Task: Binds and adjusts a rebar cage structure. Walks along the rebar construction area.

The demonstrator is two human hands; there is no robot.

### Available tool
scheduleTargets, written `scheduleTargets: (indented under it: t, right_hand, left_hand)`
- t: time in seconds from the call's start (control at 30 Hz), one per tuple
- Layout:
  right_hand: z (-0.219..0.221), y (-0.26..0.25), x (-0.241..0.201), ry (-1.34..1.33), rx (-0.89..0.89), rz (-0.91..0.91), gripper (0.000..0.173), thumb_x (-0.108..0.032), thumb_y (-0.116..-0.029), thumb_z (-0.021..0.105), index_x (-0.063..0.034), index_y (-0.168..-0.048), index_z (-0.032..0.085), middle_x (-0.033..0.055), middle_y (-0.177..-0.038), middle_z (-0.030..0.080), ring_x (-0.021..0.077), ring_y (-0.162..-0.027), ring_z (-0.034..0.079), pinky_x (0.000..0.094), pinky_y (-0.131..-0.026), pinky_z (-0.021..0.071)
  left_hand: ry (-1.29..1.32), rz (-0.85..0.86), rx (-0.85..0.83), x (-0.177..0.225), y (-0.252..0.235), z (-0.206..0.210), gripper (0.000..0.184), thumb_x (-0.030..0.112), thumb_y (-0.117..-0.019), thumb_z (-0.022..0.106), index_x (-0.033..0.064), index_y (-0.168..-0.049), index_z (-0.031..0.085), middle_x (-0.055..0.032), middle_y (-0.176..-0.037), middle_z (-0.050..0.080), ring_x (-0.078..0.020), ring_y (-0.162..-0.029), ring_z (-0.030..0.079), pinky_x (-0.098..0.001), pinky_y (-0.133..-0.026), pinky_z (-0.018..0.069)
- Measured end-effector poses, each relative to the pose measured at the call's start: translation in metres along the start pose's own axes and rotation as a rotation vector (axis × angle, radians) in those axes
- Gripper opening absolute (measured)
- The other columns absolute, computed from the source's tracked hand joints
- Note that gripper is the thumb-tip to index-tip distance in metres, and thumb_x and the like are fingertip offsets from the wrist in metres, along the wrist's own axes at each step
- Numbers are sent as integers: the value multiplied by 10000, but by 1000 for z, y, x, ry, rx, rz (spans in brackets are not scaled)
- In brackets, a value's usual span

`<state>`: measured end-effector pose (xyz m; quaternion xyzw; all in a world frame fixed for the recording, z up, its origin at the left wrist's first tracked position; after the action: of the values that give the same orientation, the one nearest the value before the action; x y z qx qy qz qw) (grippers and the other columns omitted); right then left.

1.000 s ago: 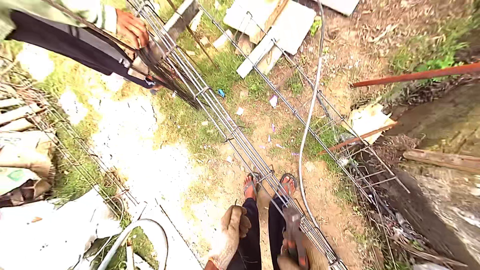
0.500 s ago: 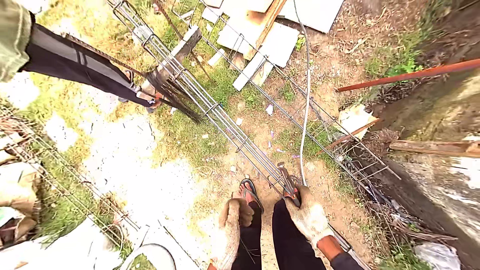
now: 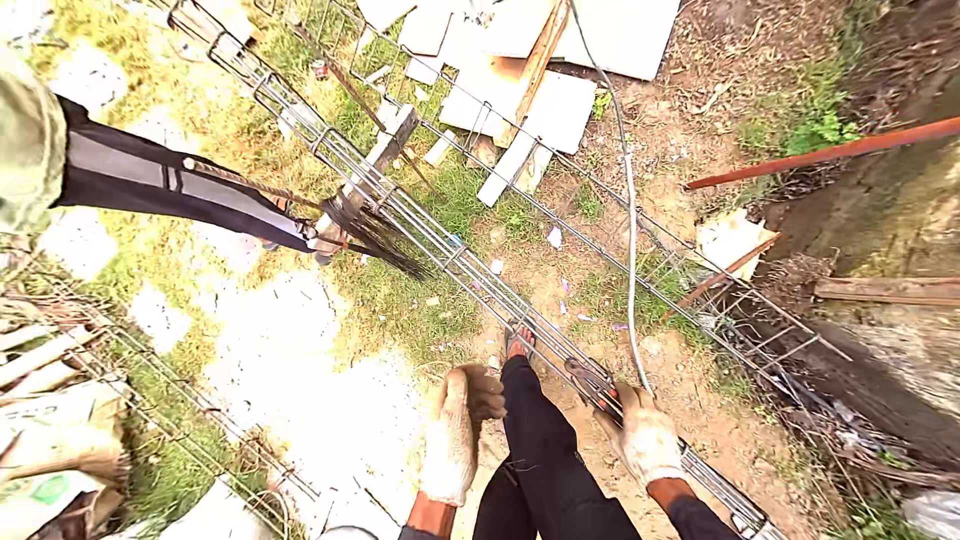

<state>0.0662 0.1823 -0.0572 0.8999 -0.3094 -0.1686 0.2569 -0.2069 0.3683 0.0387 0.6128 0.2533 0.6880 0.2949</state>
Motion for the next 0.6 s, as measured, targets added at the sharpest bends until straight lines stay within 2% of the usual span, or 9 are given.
scheduleTargets:
  t: [0.13, 0.2, 0.27, 0.33, 0.37, 0.43, 0.5, 0.6]
  right_hand:
    - [5, -3, 1, 17, -2, 12, 666, -537, -839, 730, -124, -1354, 642, 190, -1233, 684, 417, -1130, 656, 617, -950, 521]
    - [6, -15, -1, 10, -44, 50, 712, -595, -823, 720, -142, -1366, 637, 197, -1248, 675, 424, -1128, 653, 625, -937, 526]
    - [6, -10, 0, -7, -89, 90, 798, -679, -791, 707, -172, -1401, 616, 192, -1317, 648, 431, -1173, 631, 647, -967, 502]
    - [-19, -11, -16, -108, 18, 77, 734, -673, -805, 691, -170, -1340, 661, 172, -1305, 658, 415, -1157, 638, 652, -942, 506]
    - [-40, -15, -32, -200, 95, 49, 616, -615, -860, 666, -169, -1285, 697, 147, -1259, 684, 373, -1124, 662, 625, -930, 526]
    - [-81, -19, -74, -480, 165, -23, 364, -436, -983, 613, -160, -1178, 747, 46, -1116, 748, 200, -1028, 719, 475, -893, 605]
    - [-104, -26, -123, -794, 63, -99, 309, -333, -1030, 573, -130, -1182, 750, 13, -1084, 757, 117, -1014, 717, 391, -909, 612]
    - [-118, -39, -179, -968, -85, -181, 293, -276, -1042, 532, -156, -1228, 724, -29, -1110, 753, 61, -1053, 697, 350, -952, 590]
  left_hand:
    - [171, -34, -111, 6, -31, 32, 535, 341, -1135, 197, -44, -1255, 548, -193, -945, 712, -280, -761, 723, -428, -692, 631]
    - [184, -20, -195, 11, -52, 49, 563, 400, -1127, 204, -27, -1267, 542, -188, -984, 714, -283, -801, 727, -434, -721, 632]
    - [173, -67, -247, 4, -60, 58, 573, 443, -1119, 223, -15, -1248, 542, -185, -1019, 706, -288, -858, 716, -449, -763, 617]
    - [126, -83, -302, 4, -70, 67, 591, 465, -1111, 250, -23, -1291, 530, -204, -1107, 694, -308, -950, 709, -470, -814, 608]
    - [82, -72, -326, 6, -77, 73, 606, 470, -1109, 263, -33, -1308, 535, -211, -1141, 691, -313, -991, 704, -475, -836, 604]
    - [-67, -64, -339, 5, -81, 79, 592, 422, -1114, 251, -43, -1306, 563, -210, -1192, 688, -314, -1077, 688, -478, -895, 593]
    - [-258, -46, -348, 3, -79, 86, 554, 372, -1113, 256, -14, -1292, 611, -165, -1266, 688, -281, -1188, 660, -469, -989, 567]
    - [-483, 115, -386, 24, -74, 112, 466, 257, -1098, 308, 34, -1199, 704, -98, -1351, 662, -208, -1308, 586, -419, -1128, 478]
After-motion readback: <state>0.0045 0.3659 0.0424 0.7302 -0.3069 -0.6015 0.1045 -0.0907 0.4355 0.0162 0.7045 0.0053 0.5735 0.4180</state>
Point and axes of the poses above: each hand's wrist, its own y-axis away from the middle knuckle, its own z-axis out of the palm, x = y × z, the point moved 10 cm from there along -y, towards the middle knuckle
